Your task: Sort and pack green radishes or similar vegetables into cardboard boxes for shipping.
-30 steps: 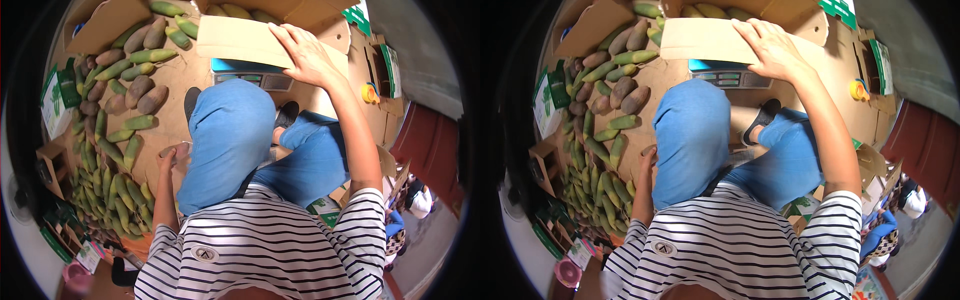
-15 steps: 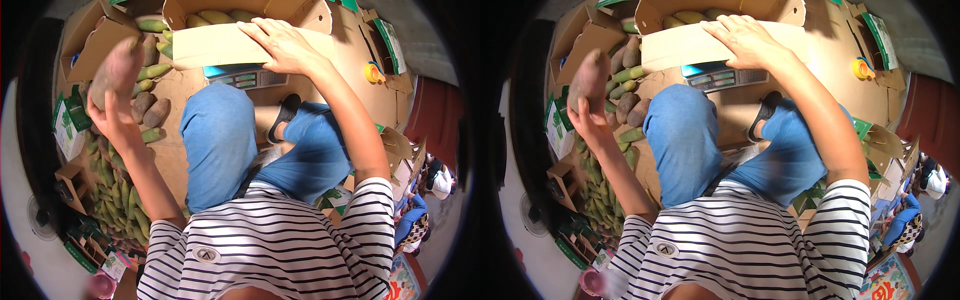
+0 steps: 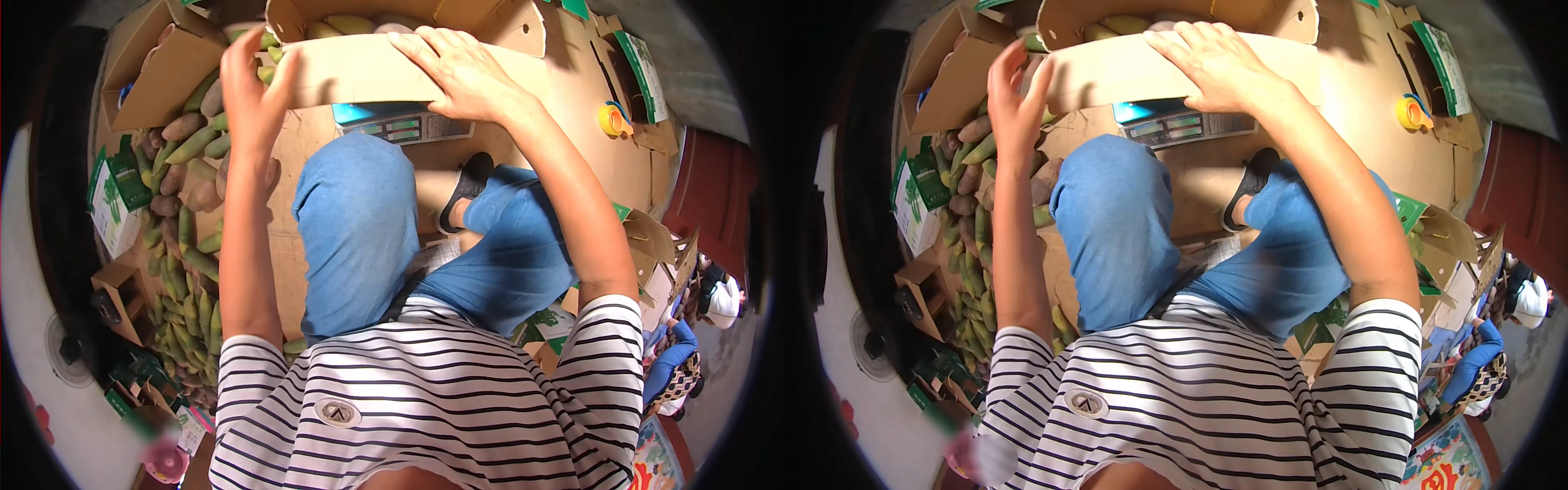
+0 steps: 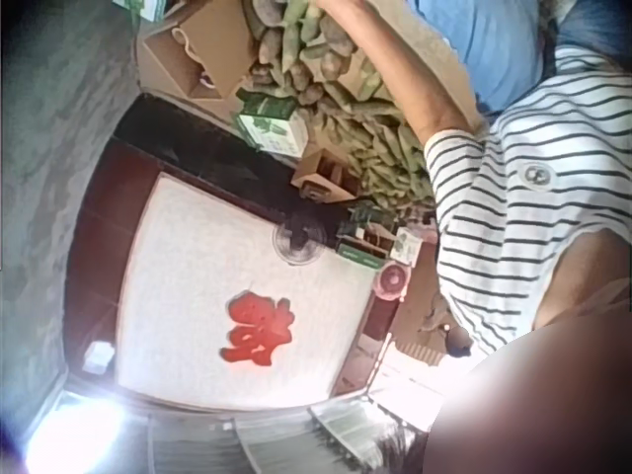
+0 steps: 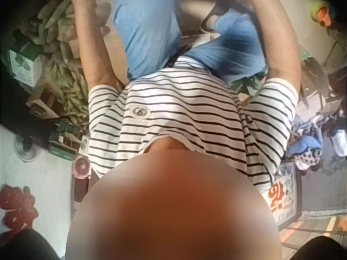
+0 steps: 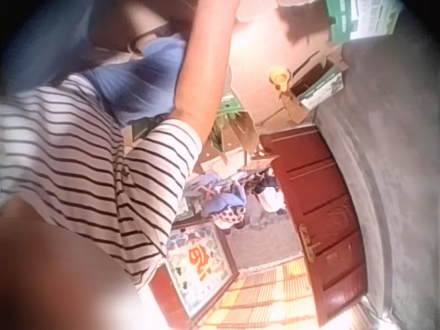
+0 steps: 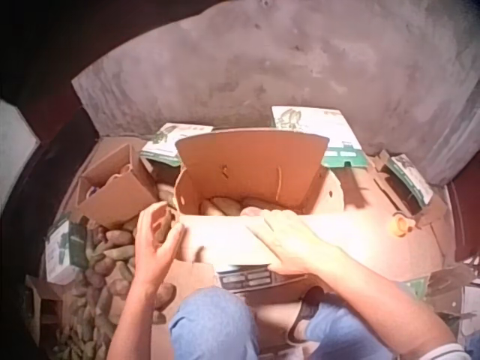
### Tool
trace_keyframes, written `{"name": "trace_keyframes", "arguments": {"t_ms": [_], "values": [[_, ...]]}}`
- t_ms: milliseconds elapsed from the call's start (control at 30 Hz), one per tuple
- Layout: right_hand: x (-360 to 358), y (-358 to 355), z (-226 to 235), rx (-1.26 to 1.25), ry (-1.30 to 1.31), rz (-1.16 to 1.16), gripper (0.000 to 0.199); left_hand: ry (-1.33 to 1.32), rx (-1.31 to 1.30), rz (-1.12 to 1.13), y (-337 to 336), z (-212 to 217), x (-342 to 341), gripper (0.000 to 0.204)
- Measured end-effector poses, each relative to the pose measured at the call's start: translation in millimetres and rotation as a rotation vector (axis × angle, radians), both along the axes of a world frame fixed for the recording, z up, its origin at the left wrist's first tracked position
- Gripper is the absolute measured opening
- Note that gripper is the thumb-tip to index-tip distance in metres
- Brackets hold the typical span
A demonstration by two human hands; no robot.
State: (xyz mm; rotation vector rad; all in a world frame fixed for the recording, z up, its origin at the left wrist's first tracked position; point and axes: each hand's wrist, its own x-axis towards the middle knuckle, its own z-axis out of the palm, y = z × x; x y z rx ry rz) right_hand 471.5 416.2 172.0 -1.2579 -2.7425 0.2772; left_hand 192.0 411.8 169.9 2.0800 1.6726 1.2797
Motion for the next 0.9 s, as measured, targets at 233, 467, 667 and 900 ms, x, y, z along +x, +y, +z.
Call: {"name": "trace_keyframes", "arguments": {"t_ms": [233, 467, 667, 900], "values": [[-8.4, 4.3, 3.9, -0.026, 0.015, 0.053, 0.097, -0.226, -0.598, 0.289, -193.1, -173.8, -120.2, 0.038], [-5.6, 6.3, 3.1, 0.054, -0.072, 0.052, 0.096, 0.091, -1.528, 0.406, -468.4, -268.3, -174.3, 0.05], [-12.5, 5.3, 1.5, 0.027, -0.096, 0.064, 0.094, -0.241, -1.751, 0.159, -560.6, -264.4, -137.2, 0.052], [-13.6, 10.0, 2.2, 0.025, -0.13, 0.09, 0.091, -1.044, -1.973, 1.069, -664.1, -348.4, -92.6, 0.054]]}}
